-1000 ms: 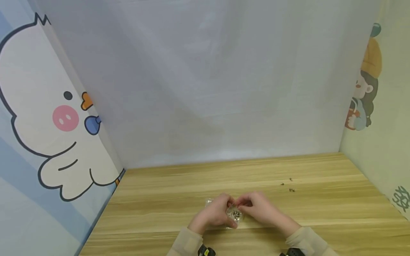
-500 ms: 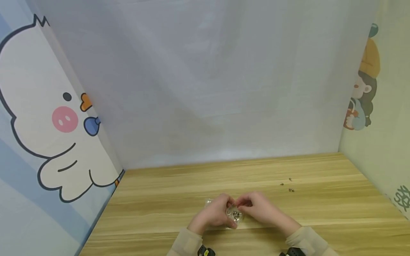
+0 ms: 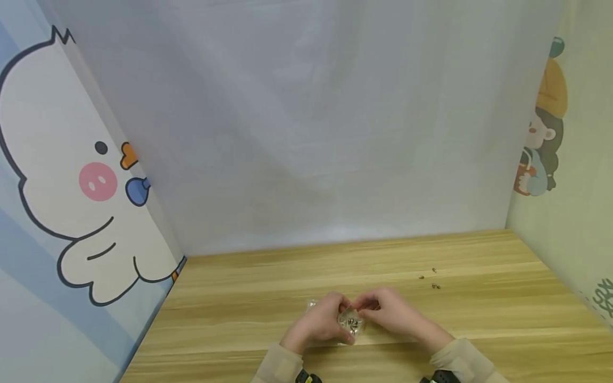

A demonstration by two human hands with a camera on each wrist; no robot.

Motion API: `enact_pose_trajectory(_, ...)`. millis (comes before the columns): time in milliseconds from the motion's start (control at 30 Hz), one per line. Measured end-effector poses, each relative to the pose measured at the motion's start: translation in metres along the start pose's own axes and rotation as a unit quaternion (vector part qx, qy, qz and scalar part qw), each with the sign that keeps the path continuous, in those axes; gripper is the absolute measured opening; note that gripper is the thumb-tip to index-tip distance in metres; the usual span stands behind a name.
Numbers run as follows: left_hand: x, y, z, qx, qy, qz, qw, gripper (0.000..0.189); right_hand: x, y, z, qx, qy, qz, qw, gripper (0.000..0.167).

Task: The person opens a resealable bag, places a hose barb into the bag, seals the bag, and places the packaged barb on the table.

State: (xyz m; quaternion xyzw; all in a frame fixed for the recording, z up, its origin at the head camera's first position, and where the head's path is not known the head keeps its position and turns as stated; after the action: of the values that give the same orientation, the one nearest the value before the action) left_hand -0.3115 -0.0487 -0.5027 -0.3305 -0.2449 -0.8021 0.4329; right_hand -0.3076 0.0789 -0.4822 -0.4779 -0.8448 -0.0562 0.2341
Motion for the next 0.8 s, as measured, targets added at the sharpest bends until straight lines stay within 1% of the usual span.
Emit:
enact_pose_trajectory(167,-0.001,-0.001,-0.001,-0.006,-0.002,0.003,1.0,0.061,0.005,-0.001,0.005,0.002,0.019,0.0,0.9998,0.013)
enact_pose_trajectory(467,-0.001,0.0,-0.002,0.0,-0.015,0.007,0.9999,0.064,0.02,0.001,0.009,-0.001,0.034,0.008,0.9994,0.016)
enact_pose_trajectory(633,-0.001,0.0,-0.001,-0.004,-0.012,0.006,0.9999,0.063,0.035,0.003,0.014,0.0,0.041,0.014,0.9991,0.015)
enact_pose_trajectory(800,0.0,0.0,0.0,-0.007,-0.012,0.006,0.9999,0.063,0.056,0.008,0.02,-0.008,0.056,0.027,0.998,0.017)
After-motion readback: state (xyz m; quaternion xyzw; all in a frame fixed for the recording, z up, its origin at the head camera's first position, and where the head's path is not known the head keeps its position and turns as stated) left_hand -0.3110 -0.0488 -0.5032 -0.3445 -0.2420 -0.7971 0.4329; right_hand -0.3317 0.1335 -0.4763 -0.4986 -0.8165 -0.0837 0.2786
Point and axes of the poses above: each hand's wrist, its own y-axis away from the middle knuckle, its own x-axis out of the back of the hand, z = x × y, the point moved 9 cm from there along -y, towards the middle knuckle, and after that the axes turned 6 degrees about -y, right-handed, at the moved point
